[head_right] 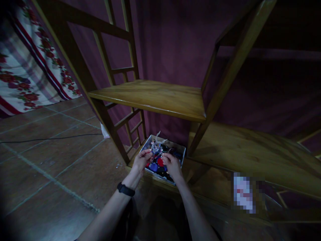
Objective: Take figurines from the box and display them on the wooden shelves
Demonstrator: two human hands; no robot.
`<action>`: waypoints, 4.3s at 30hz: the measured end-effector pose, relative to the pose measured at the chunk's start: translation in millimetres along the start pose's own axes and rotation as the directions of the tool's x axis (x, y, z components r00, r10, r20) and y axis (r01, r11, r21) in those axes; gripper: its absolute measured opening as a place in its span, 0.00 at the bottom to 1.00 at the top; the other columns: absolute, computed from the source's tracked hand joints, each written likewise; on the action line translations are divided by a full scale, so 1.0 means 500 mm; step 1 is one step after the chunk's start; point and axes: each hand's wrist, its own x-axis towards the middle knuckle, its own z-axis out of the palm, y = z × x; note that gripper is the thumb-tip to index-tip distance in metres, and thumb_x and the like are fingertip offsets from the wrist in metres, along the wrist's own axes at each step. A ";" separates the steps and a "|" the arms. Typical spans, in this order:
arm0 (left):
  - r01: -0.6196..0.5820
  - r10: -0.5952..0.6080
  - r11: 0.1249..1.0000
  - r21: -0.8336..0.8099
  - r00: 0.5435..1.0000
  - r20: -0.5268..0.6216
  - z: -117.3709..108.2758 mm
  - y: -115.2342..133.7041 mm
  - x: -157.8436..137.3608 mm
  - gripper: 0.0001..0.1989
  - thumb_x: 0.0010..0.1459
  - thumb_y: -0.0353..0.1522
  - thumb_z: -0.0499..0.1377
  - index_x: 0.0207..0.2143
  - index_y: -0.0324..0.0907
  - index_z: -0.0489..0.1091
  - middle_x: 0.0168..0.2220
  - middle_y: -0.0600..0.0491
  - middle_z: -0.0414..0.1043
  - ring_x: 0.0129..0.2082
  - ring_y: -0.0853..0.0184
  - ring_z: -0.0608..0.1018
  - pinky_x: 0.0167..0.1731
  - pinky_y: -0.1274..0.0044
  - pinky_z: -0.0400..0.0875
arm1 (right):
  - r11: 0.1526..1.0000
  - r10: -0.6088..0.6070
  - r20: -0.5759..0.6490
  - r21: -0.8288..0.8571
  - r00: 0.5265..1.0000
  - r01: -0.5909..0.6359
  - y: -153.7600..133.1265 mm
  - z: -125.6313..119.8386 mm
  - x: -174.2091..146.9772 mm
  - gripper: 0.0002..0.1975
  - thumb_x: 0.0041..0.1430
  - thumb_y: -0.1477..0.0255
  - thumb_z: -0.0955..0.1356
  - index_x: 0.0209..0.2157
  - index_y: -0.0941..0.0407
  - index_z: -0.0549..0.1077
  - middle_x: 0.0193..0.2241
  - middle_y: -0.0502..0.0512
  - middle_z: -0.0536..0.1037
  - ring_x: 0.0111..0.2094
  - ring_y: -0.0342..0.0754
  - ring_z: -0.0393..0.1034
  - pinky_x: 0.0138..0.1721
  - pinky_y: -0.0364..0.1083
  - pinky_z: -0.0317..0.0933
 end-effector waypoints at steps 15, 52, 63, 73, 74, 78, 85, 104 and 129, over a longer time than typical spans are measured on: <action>-0.207 0.203 0.942 0.263 0.978 0.043 0.010 -0.003 -0.007 0.10 0.42 0.32 0.63 0.30 0.38 0.72 0.25 0.54 0.71 0.23 0.71 0.71 0.26 0.78 0.66 | 0.998 0.034 -0.062 0.053 0.998 -0.031 -0.012 0.009 -0.001 0.15 0.52 0.63 0.66 0.39 0.54 0.75 0.34 0.53 0.80 0.34 0.50 0.75 0.35 0.48 0.70; -0.363 0.335 0.771 0.523 0.930 0.151 -0.056 -0.037 -0.220 0.13 0.43 0.37 0.64 0.32 0.41 0.73 0.30 0.50 0.75 0.31 0.62 0.76 0.37 0.72 0.68 | 0.997 -0.070 -0.090 0.036 0.993 0.074 -0.057 0.027 -0.217 0.17 0.53 0.64 0.66 0.45 0.52 0.73 0.34 0.52 0.77 0.32 0.46 0.70 0.37 0.46 0.65; -0.563 0.436 0.092 0.822 0.764 0.474 0.009 0.026 -0.411 0.10 0.57 0.34 0.52 0.39 0.43 0.71 0.36 0.47 0.73 0.34 0.62 0.75 0.33 0.73 0.67 | 0.957 0.070 -0.163 0.289 0.984 -0.020 -0.109 -0.006 -0.344 0.21 0.51 0.54 0.65 0.39 0.55 0.75 0.35 0.55 0.78 0.30 0.48 0.72 0.34 0.48 0.69; -0.687 0.304 -0.421 0.593 0.509 0.805 0.070 0.112 -0.496 0.07 0.59 0.25 0.48 0.36 0.38 0.65 0.32 0.48 0.68 0.33 0.64 0.71 0.33 0.73 0.64 | 0.945 0.074 -0.228 0.327 0.971 0.005 -0.185 -0.058 -0.406 0.22 0.50 0.58 0.68 0.44 0.55 0.73 0.44 0.56 0.76 0.42 0.52 0.71 0.42 0.51 0.66; -0.694 0.282 -0.442 0.569 0.494 0.822 0.074 0.120 -0.503 0.08 0.59 0.24 0.48 0.36 0.37 0.65 0.32 0.47 0.68 0.33 0.64 0.71 0.33 0.73 0.64 | 0.948 0.060 -0.231 0.319 0.971 0.018 -0.191 -0.061 -0.413 0.22 0.50 0.59 0.67 0.45 0.55 0.73 0.45 0.56 0.76 0.44 0.53 0.70 0.44 0.51 0.65; -0.710 0.233 -0.500 0.495 0.440 0.867 0.083 0.149 -0.531 0.10 0.60 0.25 0.45 0.39 0.37 0.65 0.34 0.46 0.68 0.35 0.63 0.71 0.32 0.72 0.64 | 0.965 0.002 -0.237 0.256 0.972 0.060 -0.211 -0.075 -0.435 0.22 0.52 0.60 0.66 0.47 0.56 0.72 0.47 0.57 0.75 0.47 0.53 0.68 0.47 0.52 0.63; -0.738 0.212 -0.539 0.405 0.347 0.914 0.100 0.183 -0.558 0.13 0.62 0.25 0.43 0.45 0.33 0.62 0.35 0.45 0.68 0.37 0.63 0.71 0.33 0.72 0.62 | 0.973 -0.033 -0.295 0.210 0.955 0.098 -0.236 -0.099 -0.444 0.22 0.50 0.61 0.68 0.45 0.57 0.73 0.45 0.58 0.76 0.45 0.54 0.69 0.48 0.54 0.61; -0.870 0.556 0.131 0.476 0.462 0.691 0.251 0.340 -0.617 0.07 0.58 0.33 0.54 0.37 0.45 0.71 0.35 0.53 0.75 0.35 0.67 0.76 0.35 0.77 0.67 | 0.929 -0.370 -0.275 -0.086 0.888 0.360 -0.541 -0.248 -0.488 0.18 0.56 0.63 0.66 0.48 0.53 0.72 0.41 0.56 0.78 0.37 0.50 0.75 0.40 0.52 0.71; -0.761 0.594 0.162 0.629 0.584 0.553 0.834 0.583 -0.481 0.09 0.46 0.37 0.63 0.32 0.46 0.72 0.37 0.51 0.76 0.38 0.63 0.76 0.35 0.75 0.66 | 0.845 -0.531 -0.341 -0.283 0.775 0.454 -0.910 -0.662 -0.134 0.10 0.50 0.71 0.68 0.34 0.61 0.76 0.27 0.55 0.79 0.21 0.38 0.65 0.25 0.38 0.63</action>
